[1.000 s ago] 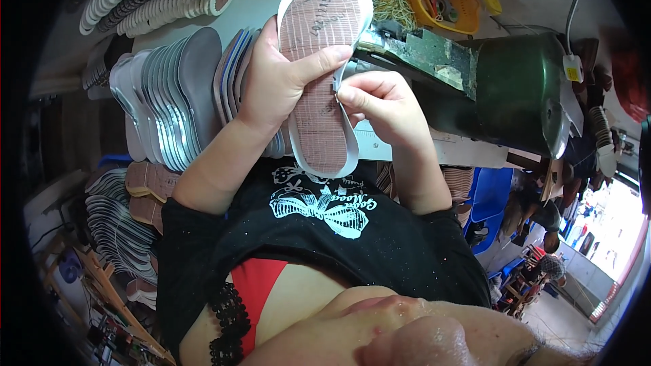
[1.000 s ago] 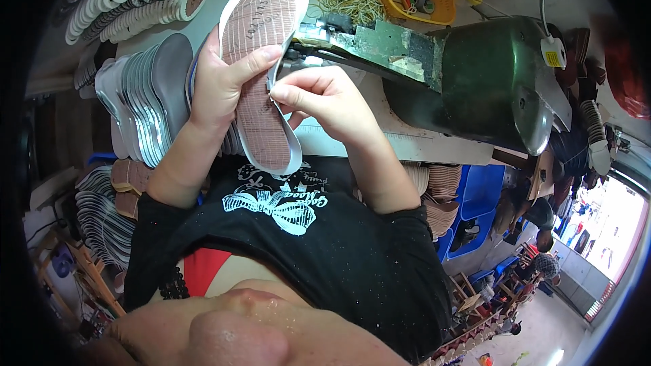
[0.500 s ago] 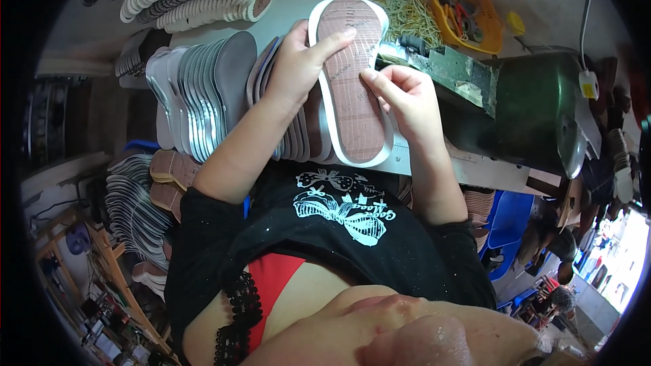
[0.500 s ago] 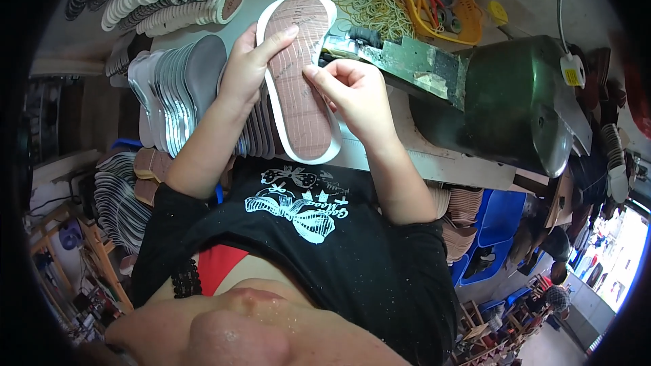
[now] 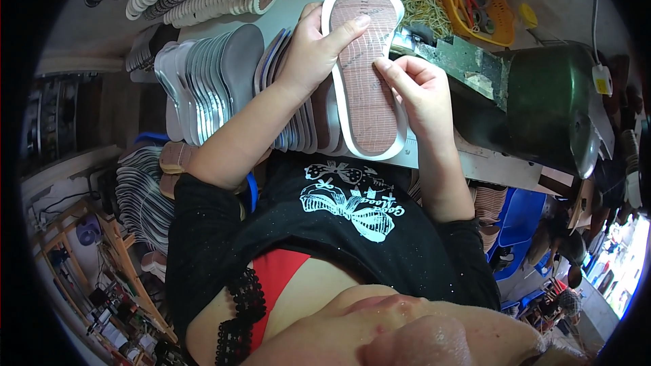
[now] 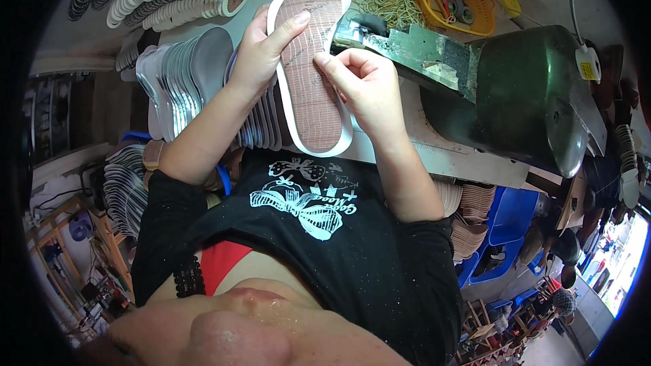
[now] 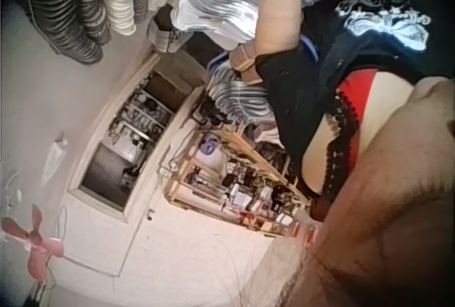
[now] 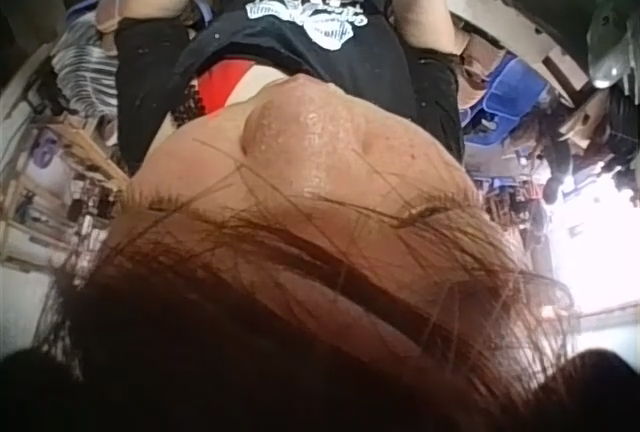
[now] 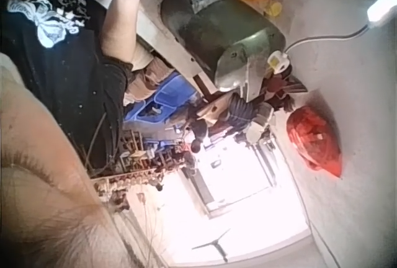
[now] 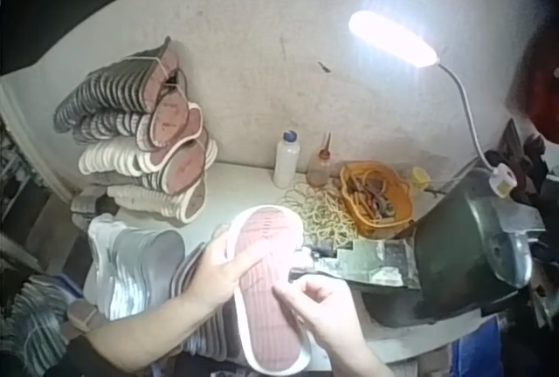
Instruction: Inspecting and stacking shoe insoles at a factory workstation.
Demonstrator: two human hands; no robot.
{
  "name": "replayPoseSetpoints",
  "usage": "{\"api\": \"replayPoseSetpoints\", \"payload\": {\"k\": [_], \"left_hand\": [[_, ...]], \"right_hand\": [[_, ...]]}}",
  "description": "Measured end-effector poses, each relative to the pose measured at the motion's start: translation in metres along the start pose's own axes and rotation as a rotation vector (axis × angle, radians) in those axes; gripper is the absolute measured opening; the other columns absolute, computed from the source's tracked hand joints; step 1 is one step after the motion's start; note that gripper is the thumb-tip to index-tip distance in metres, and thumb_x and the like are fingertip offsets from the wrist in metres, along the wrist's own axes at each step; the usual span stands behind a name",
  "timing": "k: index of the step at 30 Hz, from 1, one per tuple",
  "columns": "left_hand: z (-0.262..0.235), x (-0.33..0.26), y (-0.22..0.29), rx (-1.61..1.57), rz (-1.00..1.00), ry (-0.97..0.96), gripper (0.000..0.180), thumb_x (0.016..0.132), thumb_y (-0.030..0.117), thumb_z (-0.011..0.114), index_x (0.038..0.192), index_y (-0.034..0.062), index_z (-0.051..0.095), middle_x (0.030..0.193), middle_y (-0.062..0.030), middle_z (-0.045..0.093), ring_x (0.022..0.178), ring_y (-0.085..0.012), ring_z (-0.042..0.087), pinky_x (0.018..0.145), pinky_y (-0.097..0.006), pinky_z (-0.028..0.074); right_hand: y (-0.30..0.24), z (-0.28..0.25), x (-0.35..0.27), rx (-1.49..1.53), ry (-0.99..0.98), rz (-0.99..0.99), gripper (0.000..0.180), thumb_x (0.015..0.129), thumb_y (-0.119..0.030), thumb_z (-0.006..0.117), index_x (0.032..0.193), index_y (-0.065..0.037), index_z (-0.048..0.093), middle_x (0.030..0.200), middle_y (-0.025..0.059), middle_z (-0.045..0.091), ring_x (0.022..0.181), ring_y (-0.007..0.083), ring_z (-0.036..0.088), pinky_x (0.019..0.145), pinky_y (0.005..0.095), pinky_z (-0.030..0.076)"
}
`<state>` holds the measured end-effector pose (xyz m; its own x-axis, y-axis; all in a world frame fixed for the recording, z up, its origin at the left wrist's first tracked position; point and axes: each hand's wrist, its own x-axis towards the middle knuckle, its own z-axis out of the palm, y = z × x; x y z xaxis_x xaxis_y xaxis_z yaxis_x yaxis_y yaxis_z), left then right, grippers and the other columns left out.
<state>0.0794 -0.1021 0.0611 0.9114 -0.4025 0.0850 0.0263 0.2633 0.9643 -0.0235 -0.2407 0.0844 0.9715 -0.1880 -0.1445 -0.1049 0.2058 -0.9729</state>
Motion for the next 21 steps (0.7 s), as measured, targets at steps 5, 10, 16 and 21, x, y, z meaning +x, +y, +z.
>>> {"api": "replayPoseSetpoints", "payload": {"k": [5,10,16,21], "left_hand": [[0.001,0.003,-0.006,0.081,0.046,0.023,0.036,0.08,0.024,0.07,0.101,-0.0042,0.062,0.104,-0.0102,0.051,0.093,-0.0155,0.057,0.082,-0.028,0.046],[0.002,0.009,-0.01,0.147,0.087,0.037,0.035,0.08,0.025,0.07,0.099,-0.0035,0.063,0.102,-0.0103,0.052,0.092,-0.016,0.057,0.082,-0.028,0.046],[-0.001,0.014,-0.01,0.154,0.089,0.024,0.035,0.079,0.025,0.071,0.097,-0.0035,0.064,0.099,-0.0104,0.053,0.091,-0.0168,0.057,0.081,-0.029,0.046],[-0.005,0.016,-0.012,0.22,0.104,-0.021,0.036,0.082,0.02,0.068,0.106,-0.0041,0.058,0.105,-0.0076,0.054,0.093,-0.0133,0.058,0.082,-0.026,0.046]], "right_hand": [[0.001,-0.002,0.001,0.002,0.018,0.006,0.023,0.085,-0.016,0.067,0.067,-0.004,0.06,0.056,-0.0062,0.05,0.048,-0.0004,0.037,0.045,0.017,0.025],[0.002,-0.005,0.003,-0.016,0.041,0.0,0.024,0.085,-0.017,0.067,0.068,-0.003,0.06,0.057,-0.0063,0.05,0.049,-0.0002,0.037,0.045,0.0169,0.025],[0.005,-0.003,0.005,0.005,0.046,-0.03,0.024,0.086,-0.018,0.066,0.068,-0.003,0.061,0.059,-0.0057,0.052,0.052,0.0002,0.039,0.048,0.0171,0.028],[0.009,-0.004,0.007,0.004,0.041,-0.037,0.023,0.086,-0.017,0.066,0.07,-0.001,0.062,0.062,-0.0051,0.054,0.055,0.0008,0.042,0.049,0.0171,0.03]]}}
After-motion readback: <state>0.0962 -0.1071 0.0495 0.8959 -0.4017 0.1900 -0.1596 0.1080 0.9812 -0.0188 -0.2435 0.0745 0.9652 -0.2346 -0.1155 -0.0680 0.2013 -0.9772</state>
